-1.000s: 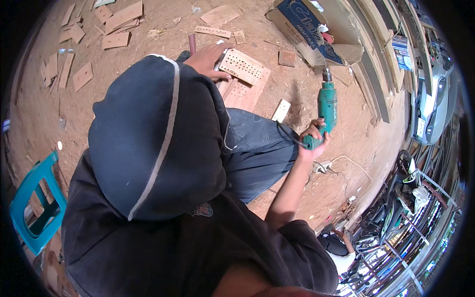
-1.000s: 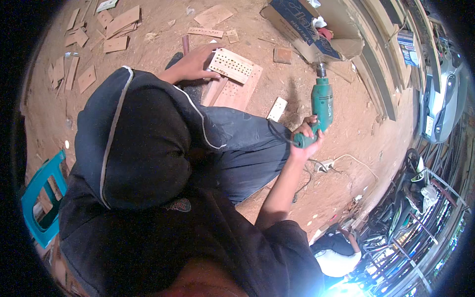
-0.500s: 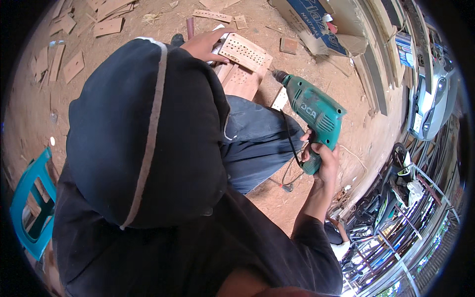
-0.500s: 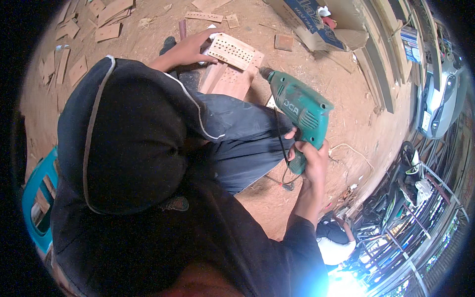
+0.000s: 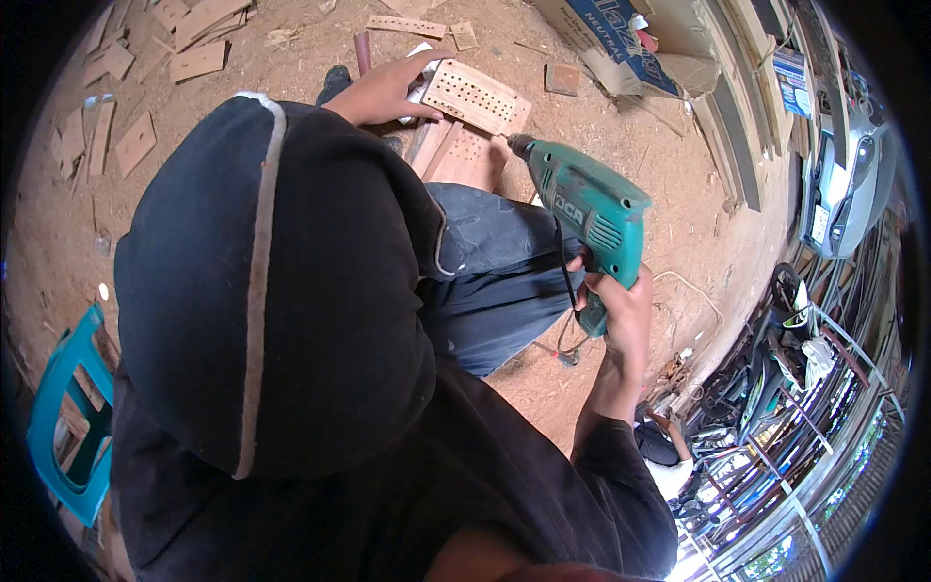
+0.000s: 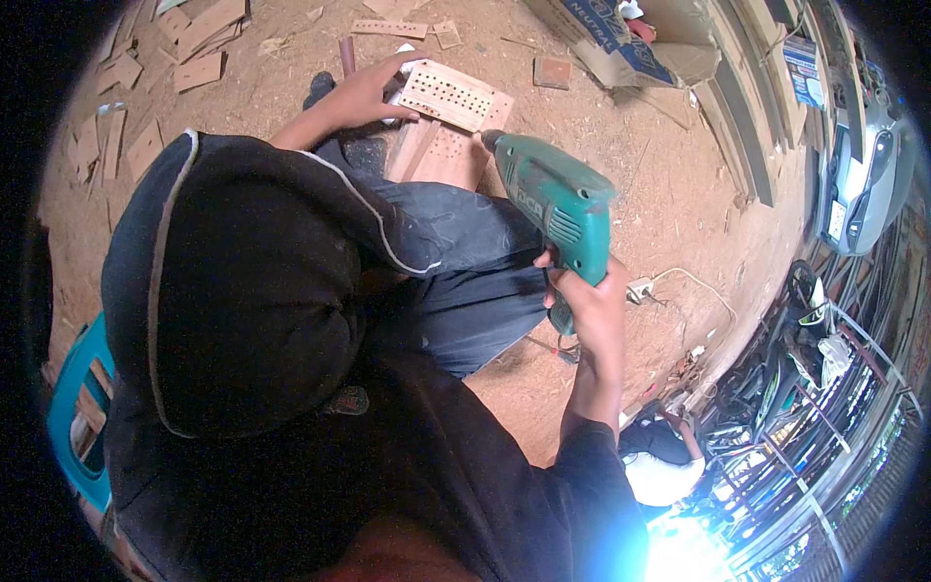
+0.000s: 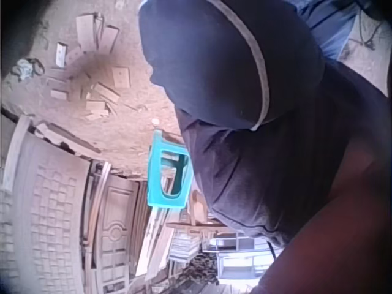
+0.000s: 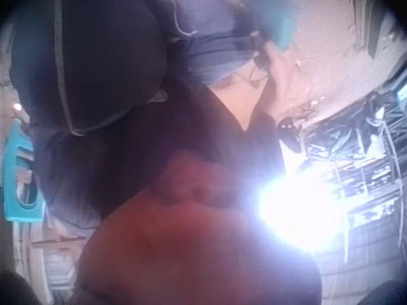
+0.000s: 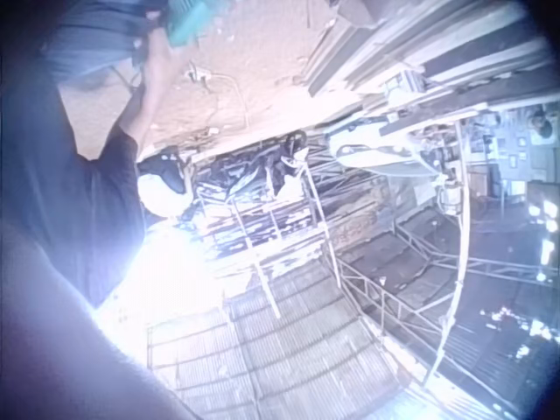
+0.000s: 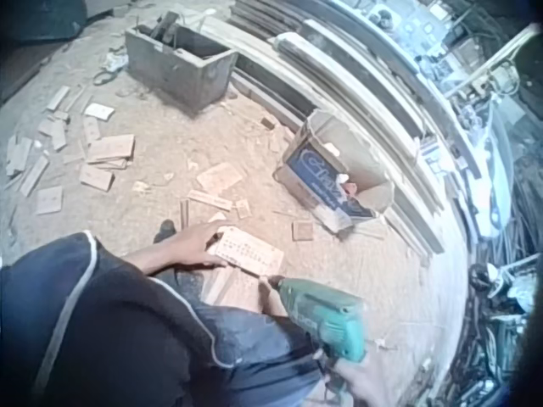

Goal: The person drills holes into a small piece of wood using a handheld power drill.

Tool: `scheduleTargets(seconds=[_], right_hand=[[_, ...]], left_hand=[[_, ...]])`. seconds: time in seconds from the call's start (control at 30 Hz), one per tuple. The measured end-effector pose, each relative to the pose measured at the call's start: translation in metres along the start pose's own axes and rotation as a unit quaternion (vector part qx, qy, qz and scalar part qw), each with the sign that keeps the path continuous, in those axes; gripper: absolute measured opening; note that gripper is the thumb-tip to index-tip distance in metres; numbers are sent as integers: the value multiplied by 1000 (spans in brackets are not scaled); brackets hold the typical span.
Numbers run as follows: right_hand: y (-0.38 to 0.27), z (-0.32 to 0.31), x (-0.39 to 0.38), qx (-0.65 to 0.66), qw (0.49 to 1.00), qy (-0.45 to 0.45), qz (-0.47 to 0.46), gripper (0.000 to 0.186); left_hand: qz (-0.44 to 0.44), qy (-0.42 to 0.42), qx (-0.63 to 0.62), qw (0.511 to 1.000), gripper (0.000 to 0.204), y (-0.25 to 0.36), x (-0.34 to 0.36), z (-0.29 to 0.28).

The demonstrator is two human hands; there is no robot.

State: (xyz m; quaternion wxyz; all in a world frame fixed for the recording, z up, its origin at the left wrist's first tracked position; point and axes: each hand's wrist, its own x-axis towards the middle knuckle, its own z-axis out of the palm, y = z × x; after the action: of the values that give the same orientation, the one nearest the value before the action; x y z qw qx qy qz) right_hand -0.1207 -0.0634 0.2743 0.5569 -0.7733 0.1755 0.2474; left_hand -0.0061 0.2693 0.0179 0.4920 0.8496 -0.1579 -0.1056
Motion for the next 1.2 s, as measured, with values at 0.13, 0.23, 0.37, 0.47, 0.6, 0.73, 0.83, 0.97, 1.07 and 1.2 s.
scheduleTargets(seconds=[0.13, 0.23, 0.37, 0.47, 0.6, 0.73, 0.83, 0.97, 1.07, 1.2], right_hand=[[1, 4, 3, -23, 1000, -8, -8, 27], [2, 6, 2, -30, 1000, 1, -5, 26], [3, 6, 4, -28, 1000, -4, -4, 25], [2, 6, 6, -30, 1000, -2, -3, 24], [2, 5, 6, -30, 1000, -5, -6, 23], [3, 4, 7, -32, 999, -6, -5, 24], [2, 3, 7, -35, 999, -3, -3, 24], [1, 2, 8, -40, 999, -9, -5, 25], [0, 3, 8, -43, 999, -10, -6, 25], [-3, 4, 8, -49, 999, -7, 2, 25]], left_hand=[[-4, 3, -11, 1000, 93, -2, -3, -2], [-12, -9, -23, 1000, 93, -1, 1, 1], [-15, -11, -18, 1000, 94, 0, -1, -1], [11, 9, -2, 1000, 94, -2, -2, 0], [1, 4, -2, 1000, 94, 1, -1, 0], [-7, -2, -7, 1000, 94, 3, -1, -1], [1, 4, 0, 1000, 94, -5, 0, 3], [5, 9, 8, 1000, 94, -5, 0, 3], [0, 9, 5, 1000, 94, -2, -2, 1], [20, 13, 3, 1000, 93, -1, -1, 1]])
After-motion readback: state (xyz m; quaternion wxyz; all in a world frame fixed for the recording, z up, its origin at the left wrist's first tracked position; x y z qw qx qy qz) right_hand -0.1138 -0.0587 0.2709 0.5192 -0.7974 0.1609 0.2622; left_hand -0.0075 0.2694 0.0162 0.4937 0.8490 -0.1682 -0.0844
